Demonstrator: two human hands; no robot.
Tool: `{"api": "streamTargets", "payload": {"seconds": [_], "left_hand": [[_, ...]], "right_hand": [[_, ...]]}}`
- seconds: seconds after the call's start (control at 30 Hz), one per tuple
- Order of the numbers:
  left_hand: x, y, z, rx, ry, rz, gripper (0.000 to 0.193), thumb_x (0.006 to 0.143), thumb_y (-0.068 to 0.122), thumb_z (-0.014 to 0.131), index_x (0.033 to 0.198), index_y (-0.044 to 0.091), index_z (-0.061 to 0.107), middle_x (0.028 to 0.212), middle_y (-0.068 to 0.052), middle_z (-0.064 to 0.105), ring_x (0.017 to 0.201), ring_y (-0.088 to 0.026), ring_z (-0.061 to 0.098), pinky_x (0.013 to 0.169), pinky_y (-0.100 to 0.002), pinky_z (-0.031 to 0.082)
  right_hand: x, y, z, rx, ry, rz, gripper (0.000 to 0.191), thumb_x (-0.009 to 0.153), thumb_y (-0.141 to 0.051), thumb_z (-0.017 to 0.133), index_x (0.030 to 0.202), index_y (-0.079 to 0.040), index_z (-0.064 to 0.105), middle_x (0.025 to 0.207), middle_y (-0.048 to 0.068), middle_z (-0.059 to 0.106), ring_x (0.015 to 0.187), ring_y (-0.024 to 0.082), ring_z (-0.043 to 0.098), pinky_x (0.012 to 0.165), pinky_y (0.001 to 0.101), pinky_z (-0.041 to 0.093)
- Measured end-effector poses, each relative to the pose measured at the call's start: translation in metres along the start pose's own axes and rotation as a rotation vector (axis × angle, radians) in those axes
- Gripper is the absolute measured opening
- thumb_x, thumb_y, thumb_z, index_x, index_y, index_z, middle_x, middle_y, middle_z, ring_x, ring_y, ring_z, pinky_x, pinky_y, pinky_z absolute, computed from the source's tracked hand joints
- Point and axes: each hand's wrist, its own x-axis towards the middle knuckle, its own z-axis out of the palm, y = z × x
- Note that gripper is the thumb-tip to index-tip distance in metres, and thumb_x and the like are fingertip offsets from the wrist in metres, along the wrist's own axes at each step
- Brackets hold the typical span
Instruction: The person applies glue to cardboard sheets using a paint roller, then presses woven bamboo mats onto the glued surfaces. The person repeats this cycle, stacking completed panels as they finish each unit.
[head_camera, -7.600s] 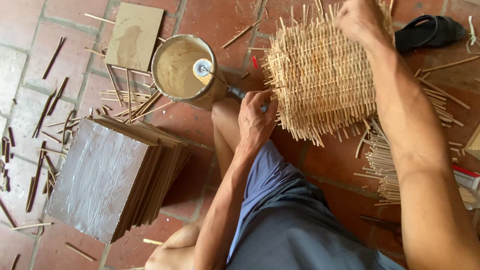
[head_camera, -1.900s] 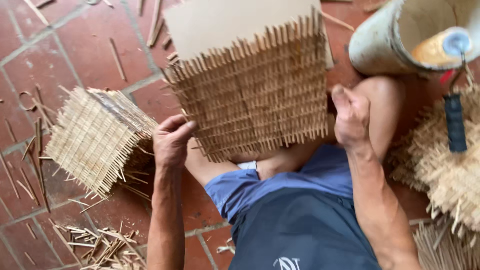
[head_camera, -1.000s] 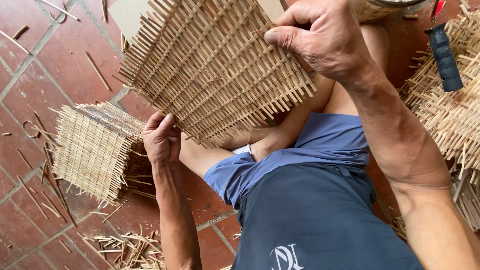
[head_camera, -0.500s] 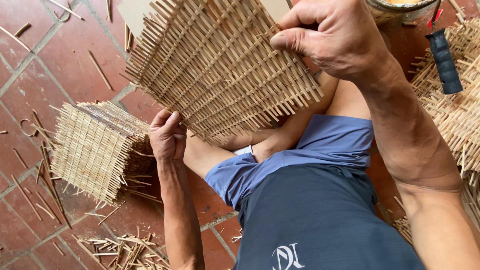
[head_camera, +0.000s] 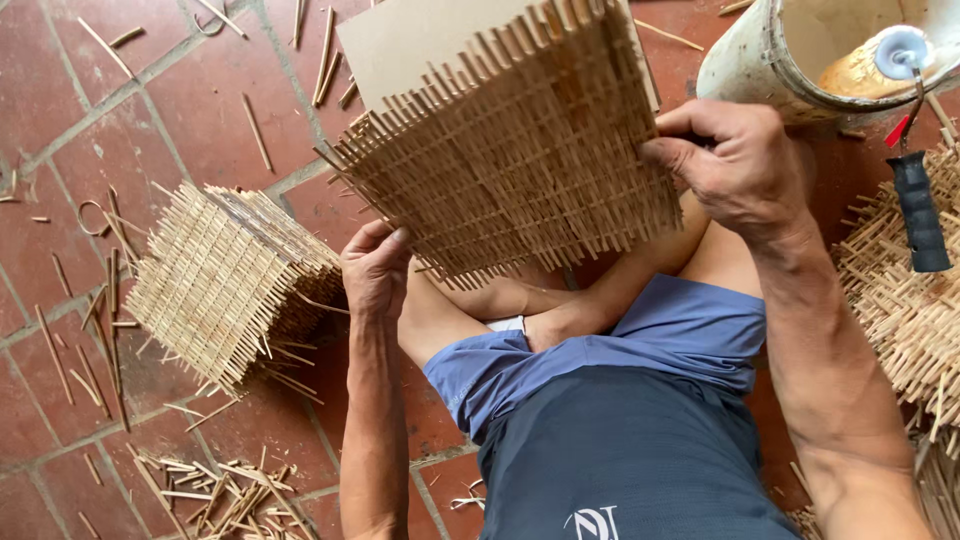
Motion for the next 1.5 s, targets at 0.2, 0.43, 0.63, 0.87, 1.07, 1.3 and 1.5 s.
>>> {"api": "streamTargets", "payload": {"seconds": [0.2,0.43,0.63,0.87,1.07,1.3,1.5], "left_hand": [[-0.003,0.007,0.012,0.087,-0.016,0.059,0.02,0.093,-0.01,0.071,0.112,-0.007,0.072,0.107,-0.015,0.076,0.095,-0.019,0.073,0.091,-0.032,0.06],[-0.003,0.007,0.015,0.124,-0.036,0.085,0.019,0.094,-0.009,0.07,0.113,-0.008,0.072,0.108,-0.015,0.075,0.097,-0.019,0.072,0.094,-0.031,0.059],[0.0,0.002,0.006,0.097,-0.027,0.051,0.018,0.093,-0.01,0.07,0.111,-0.008,0.071,0.107,-0.015,0.075,0.097,-0.02,0.073,0.093,-0.032,0.059],[0.004,-0.002,0.001,0.052,-0.045,0.024,0.017,0.094,-0.011,0.071,0.111,-0.008,0.072,0.104,-0.016,0.076,0.09,-0.019,0.072,0.085,-0.03,0.059],[0.003,0.002,0.002,0.066,-0.006,0.012,0.017,0.09,-0.011,0.071,0.106,-0.006,0.072,0.098,-0.015,0.076,0.087,-0.02,0.073,0.08,-0.03,0.061],[-0.011,0.001,-0.009,0.122,-0.02,-0.01,0.011,0.095,-0.012,0.069,0.103,-0.006,0.072,0.093,-0.012,0.072,0.073,-0.014,0.066,0.063,-0.022,0.051],[-0.012,0.004,-0.011,0.06,0.024,-0.131,0.011,0.096,-0.01,0.066,0.103,-0.004,0.071,0.089,-0.014,0.073,0.053,-0.005,0.054,0.04,-0.014,0.032]], "right_hand": [[-0.019,0.046,0.024,0.191,0.083,0.175,0.013,0.101,-0.005,0.077,0.111,0.003,0.073,0.089,0.001,0.07,0.079,0.005,0.06,0.069,0.0209,0.048],[-0.026,0.044,0.028,0.056,0.111,-0.009,0.012,0.101,-0.005,0.079,0.108,0.003,0.073,0.093,0.007,0.073,0.082,0.01,0.066,0.075,0.0243,0.051],[-0.034,0.021,0.017,-0.044,0.109,-0.093,0.017,0.093,-0.003,0.08,0.106,0.002,0.07,0.096,0.011,0.072,0.081,0.017,0.066,0.073,0.0284,0.051],[-0.03,-0.003,0.009,-0.098,0.116,-0.175,0.018,0.091,-0.003,0.082,0.103,0.003,0.07,0.091,0.013,0.071,0.078,0.021,0.067,0.069,0.0315,0.051],[-0.024,-0.003,0.005,-0.175,0.118,-0.259,0.014,0.096,-0.003,0.082,0.101,0.003,0.071,0.089,0.013,0.072,0.07,0.021,0.068,0.063,0.0298,0.052],[-0.028,0.001,-0.004,-0.095,0.076,-0.254,0.016,0.104,-0.008,0.085,0.1,0.004,0.074,0.087,0.012,0.074,0.071,0.016,0.071,0.063,0.0257,0.052],[-0.007,-0.024,-0.015,-0.028,0.0,-0.237,0.015,0.102,-0.008,0.082,0.107,0.005,0.076,0.091,0.012,0.076,0.075,0.013,0.07,0.063,0.0256,0.053]]}}
